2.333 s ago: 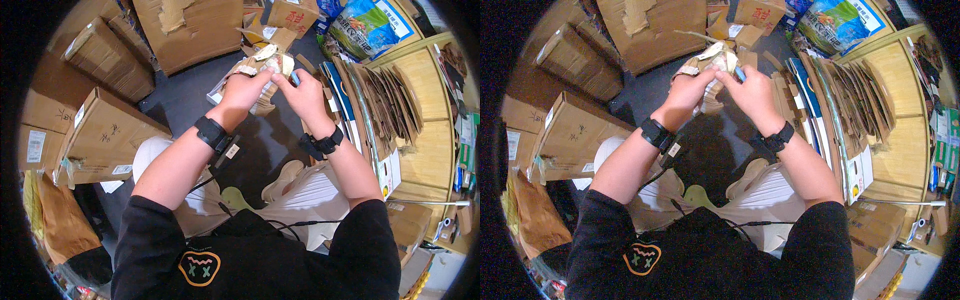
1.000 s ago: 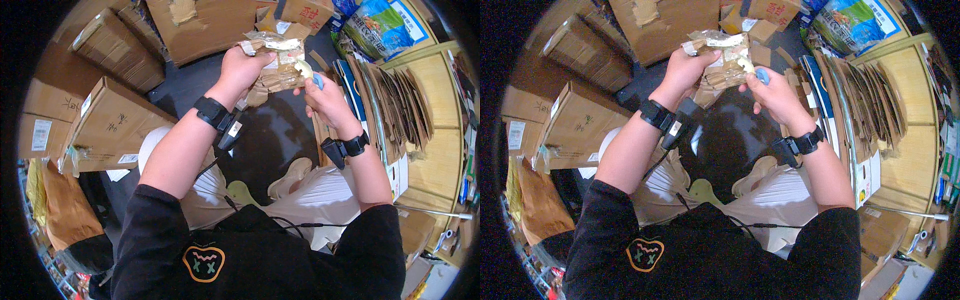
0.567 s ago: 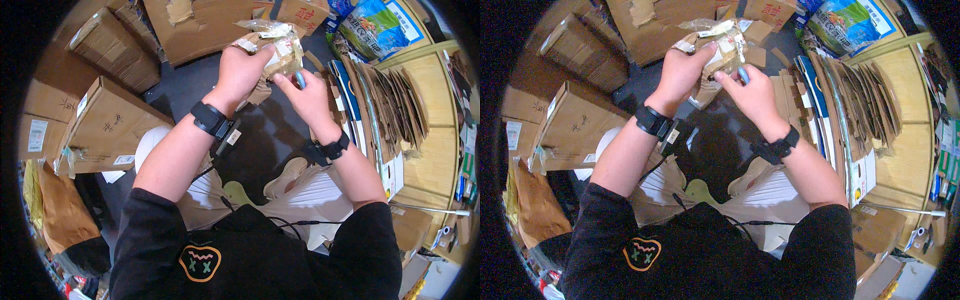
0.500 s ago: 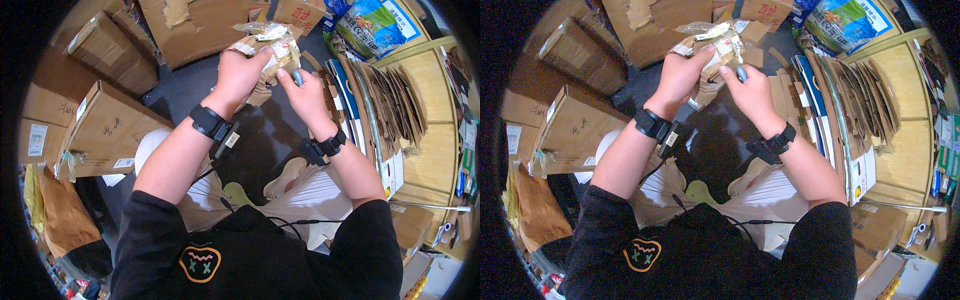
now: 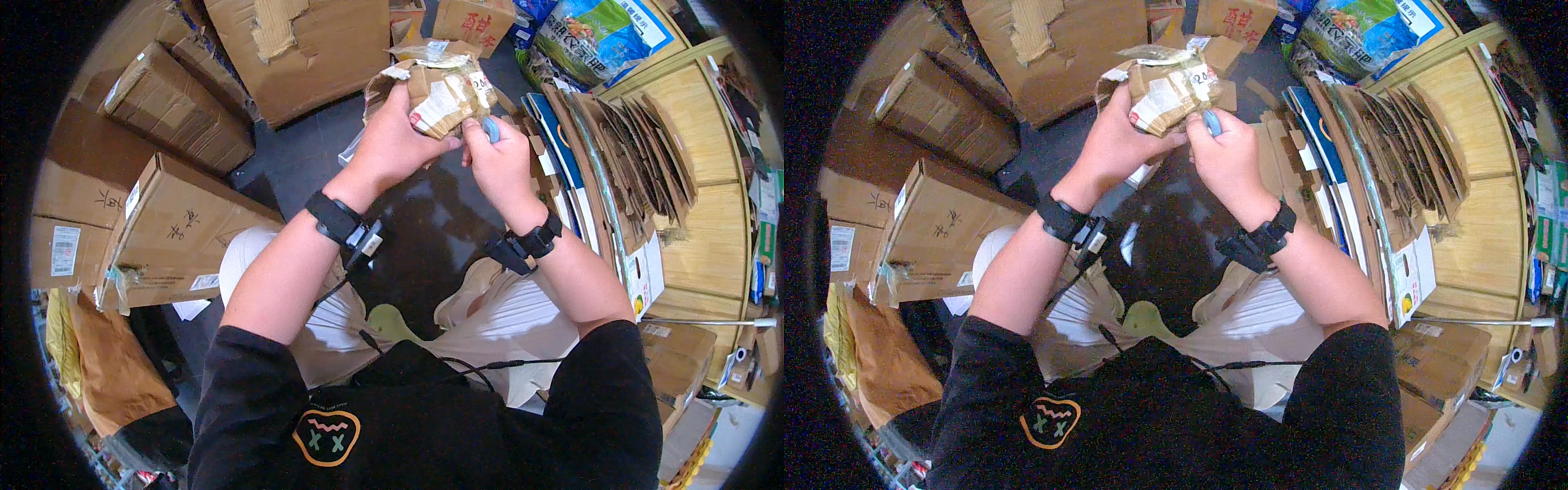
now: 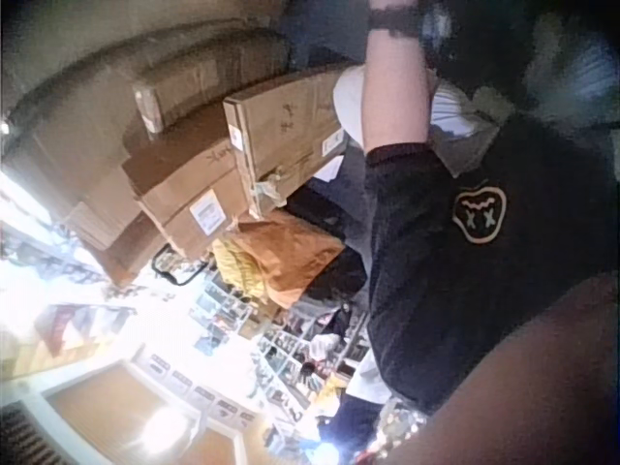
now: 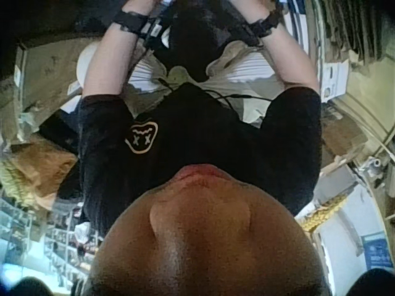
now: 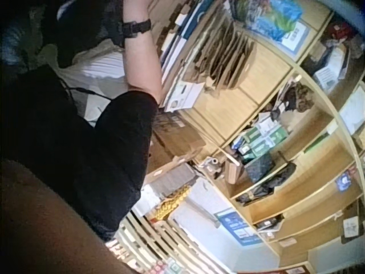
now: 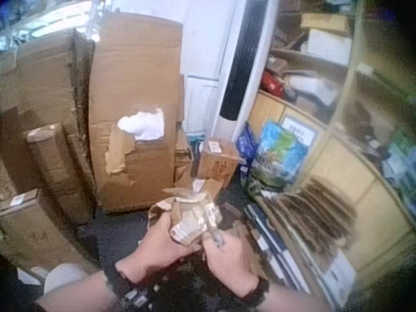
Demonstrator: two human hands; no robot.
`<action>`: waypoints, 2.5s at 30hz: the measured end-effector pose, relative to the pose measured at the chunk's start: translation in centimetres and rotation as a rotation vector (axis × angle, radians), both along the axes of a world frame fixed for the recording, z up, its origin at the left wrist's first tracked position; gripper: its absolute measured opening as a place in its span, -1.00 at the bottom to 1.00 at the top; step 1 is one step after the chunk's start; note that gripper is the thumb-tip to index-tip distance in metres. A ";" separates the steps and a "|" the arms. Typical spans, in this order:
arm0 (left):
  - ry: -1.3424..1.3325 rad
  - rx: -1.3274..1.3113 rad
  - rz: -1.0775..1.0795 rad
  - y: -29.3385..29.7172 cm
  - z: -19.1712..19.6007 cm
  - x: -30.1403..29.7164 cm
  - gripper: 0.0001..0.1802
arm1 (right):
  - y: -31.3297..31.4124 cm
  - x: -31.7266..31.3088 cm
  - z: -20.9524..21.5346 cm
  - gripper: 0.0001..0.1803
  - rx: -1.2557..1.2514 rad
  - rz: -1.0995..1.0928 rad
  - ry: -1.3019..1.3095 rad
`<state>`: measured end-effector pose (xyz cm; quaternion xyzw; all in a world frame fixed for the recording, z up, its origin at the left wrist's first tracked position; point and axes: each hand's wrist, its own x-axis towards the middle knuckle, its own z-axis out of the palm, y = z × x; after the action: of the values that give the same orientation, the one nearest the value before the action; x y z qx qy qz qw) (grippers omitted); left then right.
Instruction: The person peels tape from small cardboard pieces using a box cutter, tears sections apart by hand, and stacks the flattened cardboard onto a pile.
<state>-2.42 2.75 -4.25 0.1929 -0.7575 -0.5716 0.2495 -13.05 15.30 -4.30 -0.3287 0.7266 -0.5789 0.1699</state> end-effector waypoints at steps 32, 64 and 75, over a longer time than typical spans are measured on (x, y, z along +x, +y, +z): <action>0.059 0.280 0.261 -1.4 -2.9 -1.2 -0.68 | 1.2 -2.6 -1.2 -0.68 0.172 0.128 -0.068; -0.488 -0.249 -0.412 -5.4 -2.0 2.0 -0.55 | 3.8 -7.3 1.3 -0.72 0.562 0.467 0.554; -0.560 -0.174 -0.699 -5.2 -2.6 1.3 -0.37 | 5.6 -11.0 1.5 -0.68 0.647 0.670 0.434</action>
<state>-1.15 -2.47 -6.80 0.0509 -0.8607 -0.4816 -0.1574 -24.03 20.85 -2.81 -0.5868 0.7419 -0.1566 0.2843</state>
